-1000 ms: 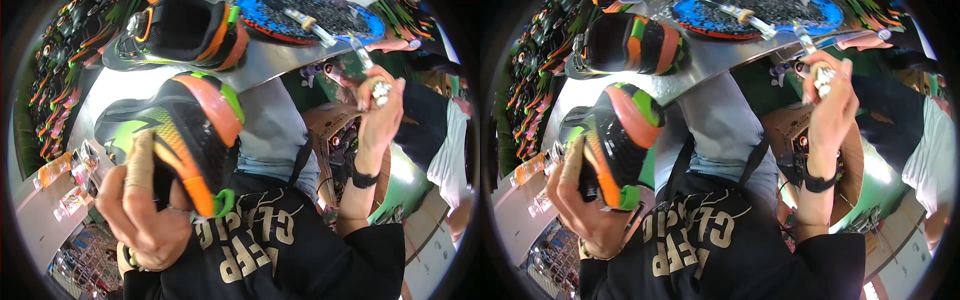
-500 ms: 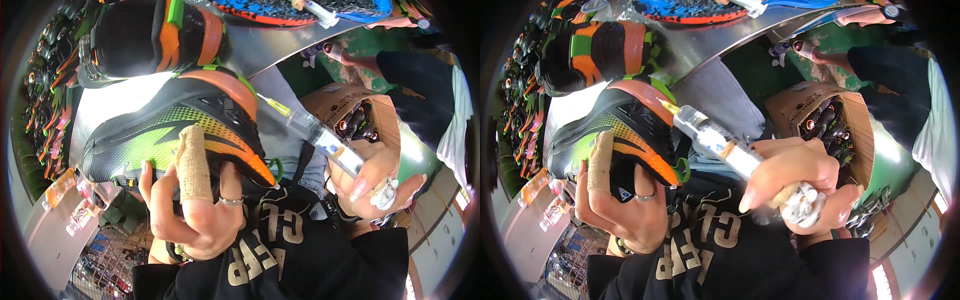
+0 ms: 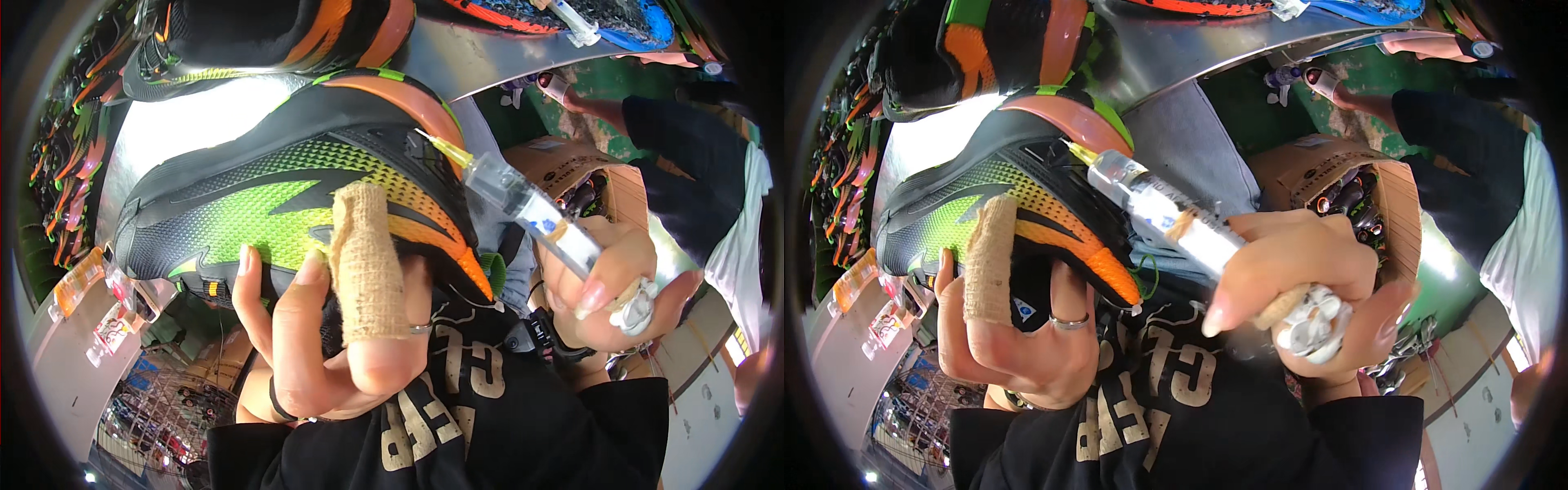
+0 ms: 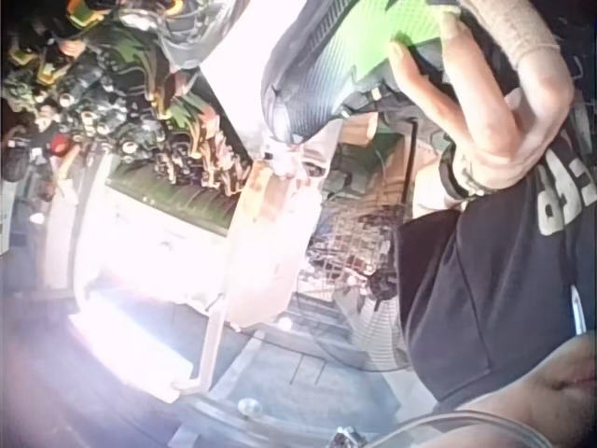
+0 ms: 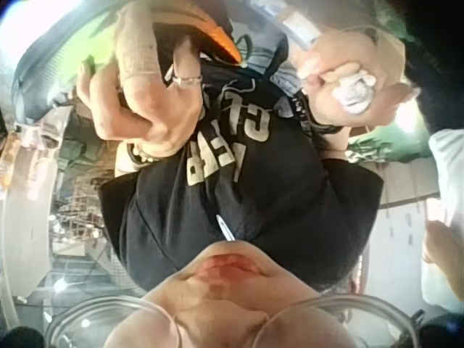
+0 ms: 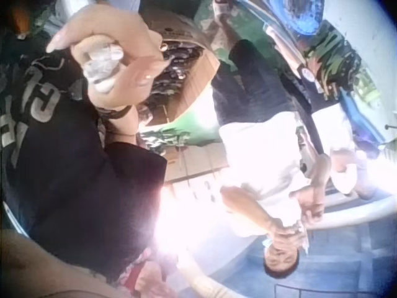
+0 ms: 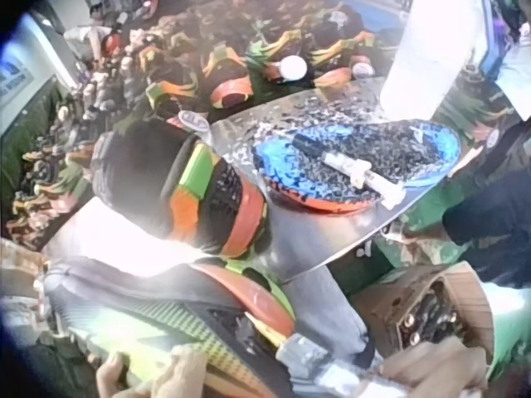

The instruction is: Applying a liquid adhesive or sealant to the soles and seams of shoes using a manual syringe for precision.

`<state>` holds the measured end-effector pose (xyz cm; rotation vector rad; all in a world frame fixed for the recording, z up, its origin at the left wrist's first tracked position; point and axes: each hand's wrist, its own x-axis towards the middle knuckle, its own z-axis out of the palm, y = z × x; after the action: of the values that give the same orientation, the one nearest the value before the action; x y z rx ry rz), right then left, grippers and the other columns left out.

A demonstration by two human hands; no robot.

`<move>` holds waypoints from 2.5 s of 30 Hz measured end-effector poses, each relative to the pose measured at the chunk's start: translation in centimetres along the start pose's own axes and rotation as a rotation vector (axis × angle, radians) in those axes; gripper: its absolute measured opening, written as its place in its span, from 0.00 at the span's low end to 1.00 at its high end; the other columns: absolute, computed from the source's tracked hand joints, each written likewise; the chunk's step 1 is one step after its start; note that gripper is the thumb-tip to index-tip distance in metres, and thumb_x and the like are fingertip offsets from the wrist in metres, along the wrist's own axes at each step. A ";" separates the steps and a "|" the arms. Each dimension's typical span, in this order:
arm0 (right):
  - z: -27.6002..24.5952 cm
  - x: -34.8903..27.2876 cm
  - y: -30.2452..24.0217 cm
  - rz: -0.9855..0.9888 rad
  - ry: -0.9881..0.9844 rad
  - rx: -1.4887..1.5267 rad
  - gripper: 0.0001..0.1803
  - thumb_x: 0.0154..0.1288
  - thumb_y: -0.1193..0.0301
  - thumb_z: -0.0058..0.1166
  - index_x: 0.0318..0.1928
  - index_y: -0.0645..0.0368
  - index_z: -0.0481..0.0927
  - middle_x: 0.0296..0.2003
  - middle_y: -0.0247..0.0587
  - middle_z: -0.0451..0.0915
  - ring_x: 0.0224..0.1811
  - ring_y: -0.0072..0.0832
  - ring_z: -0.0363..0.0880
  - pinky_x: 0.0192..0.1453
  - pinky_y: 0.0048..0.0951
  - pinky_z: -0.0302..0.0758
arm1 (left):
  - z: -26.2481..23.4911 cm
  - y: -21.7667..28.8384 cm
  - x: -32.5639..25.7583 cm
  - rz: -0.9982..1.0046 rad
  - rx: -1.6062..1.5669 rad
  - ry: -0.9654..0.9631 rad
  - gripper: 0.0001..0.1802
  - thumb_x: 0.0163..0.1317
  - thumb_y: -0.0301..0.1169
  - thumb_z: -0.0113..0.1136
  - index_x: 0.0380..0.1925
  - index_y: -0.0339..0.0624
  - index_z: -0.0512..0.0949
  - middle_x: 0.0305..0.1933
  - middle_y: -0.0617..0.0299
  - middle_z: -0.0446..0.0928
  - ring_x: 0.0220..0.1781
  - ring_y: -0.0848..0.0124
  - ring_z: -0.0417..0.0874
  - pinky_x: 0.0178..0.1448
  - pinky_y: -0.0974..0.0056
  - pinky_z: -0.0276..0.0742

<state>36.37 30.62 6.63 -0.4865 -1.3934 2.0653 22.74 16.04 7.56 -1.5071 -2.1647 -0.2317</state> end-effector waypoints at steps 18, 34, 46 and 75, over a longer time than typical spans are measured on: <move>-1.3 -1.2 -0.9 -0.078 -0.092 -0.023 0.46 0.71 0.41 0.09 0.28 0.64 0.79 0.15 0.41 0.74 0.09 0.28 0.64 0.15 0.28 0.62 | -0.1 0.6 1.2 -0.034 -0.091 0.007 0.23 0.50 0.30 0.65 0.48 0.36 0.73 0.51 0.49 0.66 0.53 0.58 0.69 0.55 0.54 0.74; -0.4 -1.5 0.3 -0.120 0.057 0.053 0.40 0.70 0.42 0.21 0.21 0.60 0.77 0.12 0.37 0.69 0.09 0.27 0.61 0.14 0.25 0.57 | -2.5 0.6 6.8 -0.013 -0.011 -0.340 0.25 0.35 0.27 0.72 0.40 0.37 0.83 0.53 0.53 0.73 0.52 0.54 0.78 0.54 0.57 0.75; 1.4 -0.5 0.2 -0.397 0.027 -0.019 0.38 0.73 0.47 0.22 0.26 0.63 0.79 0.15 0.41 0.74 0.09 0.27 0.62 0.14 0.26 0.60 | -4.1 -0.8 8.7 -0.109 -0.148 -0.442 0.22 0.39 0.30 0.77 0.34 0.30 0.81 0.52 0.45 0.73 0.46 0.58 0.80 0.49 0.60 0.75; 4.8 -3.3 -0.2 -0.313 -0.096 -0.271 0.32 0.70 0.49 0.26 0.22 0.55 0.78 0.07 0.41 0.64 0.08 0.31 0.58 0.16 0.32 0.55 | -3.4 -6.2 5.1 -1.007 -1.384 -0.588 0.14 0.57 0.27 0.63 0.40 0.29 0.75 0.32 0.57 0.81 0.29 0.72 0.83 0.35 0.71 0.78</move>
<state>36.08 25.19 8.60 -0.2589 -1.6987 1.6780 16.64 16.59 13.77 -0.7199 -3.2822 -2.1872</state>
